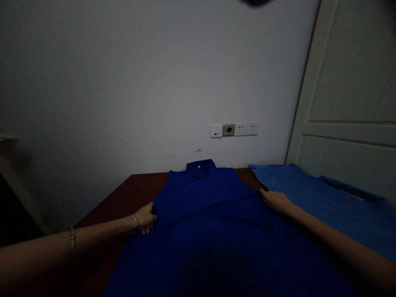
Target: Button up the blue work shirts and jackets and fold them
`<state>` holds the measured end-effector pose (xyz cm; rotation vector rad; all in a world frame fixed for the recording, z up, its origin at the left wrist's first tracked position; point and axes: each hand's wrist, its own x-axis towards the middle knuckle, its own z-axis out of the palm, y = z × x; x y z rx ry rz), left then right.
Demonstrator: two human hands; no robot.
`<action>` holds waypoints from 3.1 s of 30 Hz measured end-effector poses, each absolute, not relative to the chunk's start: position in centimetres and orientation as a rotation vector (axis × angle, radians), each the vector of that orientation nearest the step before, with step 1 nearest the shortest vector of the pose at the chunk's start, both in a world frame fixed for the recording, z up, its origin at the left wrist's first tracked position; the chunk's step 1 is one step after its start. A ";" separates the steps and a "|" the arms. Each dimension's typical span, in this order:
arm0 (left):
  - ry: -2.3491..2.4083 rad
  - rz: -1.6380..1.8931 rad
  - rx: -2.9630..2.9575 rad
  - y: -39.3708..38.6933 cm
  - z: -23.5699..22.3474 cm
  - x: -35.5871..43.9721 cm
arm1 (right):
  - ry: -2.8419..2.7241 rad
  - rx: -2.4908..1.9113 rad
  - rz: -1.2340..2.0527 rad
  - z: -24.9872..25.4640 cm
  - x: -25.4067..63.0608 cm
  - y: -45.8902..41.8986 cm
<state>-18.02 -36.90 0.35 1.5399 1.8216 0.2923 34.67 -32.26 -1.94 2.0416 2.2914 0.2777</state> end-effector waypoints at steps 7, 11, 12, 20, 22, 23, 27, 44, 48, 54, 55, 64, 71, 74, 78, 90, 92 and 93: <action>1.862 0.319 1.708 -34.7 1.9 -16.7 | 2.339 2.059 0.337 -0.9 34.4 -32.3; 1.833 0.315 1.776 -33.2 1.7 -16.0 | 2.378 2.072 0.338 -0.4 34.0 -32.2; 1.825 0.310 1.792 -32.8 1.6 -15.7 | 2.384 2.074 0.341 -0.4 33.9 -32.2; 1.723 0.269 2.111 -30.7 1.2 -11.8 | 2.436 2.053 0.423 -0.1 32.2 -30.1; 1.595 0.224 2.327 -31.0 1.2 -10.9 | 2.445 2.067 0.405 -0.2 31.8 -29.2; 1.510 0.178 2.436 -31.4 1.2 -10.5 | 2.454 2.069 0.377 -0.3 31.6 -28.8; 1.251 -0.022 2.784 -33.5 1.3 -9.5 | 2.605 1.898 0.241 -0.6 31.4 -27.9; 0.961 -0.232 3.098 -33.7 2.4 -8.4 | 2.848 1.314 0.613 -2.2 32.5 -28.8; 0.886 -0.211 3.119 -33.6 2.8 -7.9 | 2.848 1.347 0.622 -1.6 33.1 -29.4; 0.715 -0.183 3.100 -34.2 2.3 -6.7 | 2.880 1.372 0.604 -1.0 33.9 -30.1; 0.691 -0.186 3.087 -34.4 2.2 -6.5 | 2.873 1.376 0.603 -1.0 33.9 -30.1; 0.650 -0.319 2.943 -34.9 1.0 -6.1 | 2.824 1.498 0.351 -0.9 33.3 -30.5; 0.831 -0.181 2.729 -32.1 0.9 -6.1 | 2.819 1.701 0.135 0.5 32.4 -29.8; 0.917 -0.223 2.713 -31.6 1.1 -5.9 | 2.836 1.690 0.094 0.1 31.5 -29.5; 1.037 -0.400 2.720 -32.3 1.1 -5.7 | 2.875 1.653 0.114 -1.4 31.0 -29.8; 1.147 -0.527 2.603 -37.0 1.6 -9.9 | 2.939 1.835 0.114 -2.1 33.3 -38.8; 1.172 -0.437 2.584 -38.2 1.7 -11.2 | 2.911 1.929 0.100 -2.2 34.1 -41.1; 1.178 -0.365 2.577 -38.8 1.9 -11.8 | 2.897 1.978 0.091 -2.3 34.5 -42.2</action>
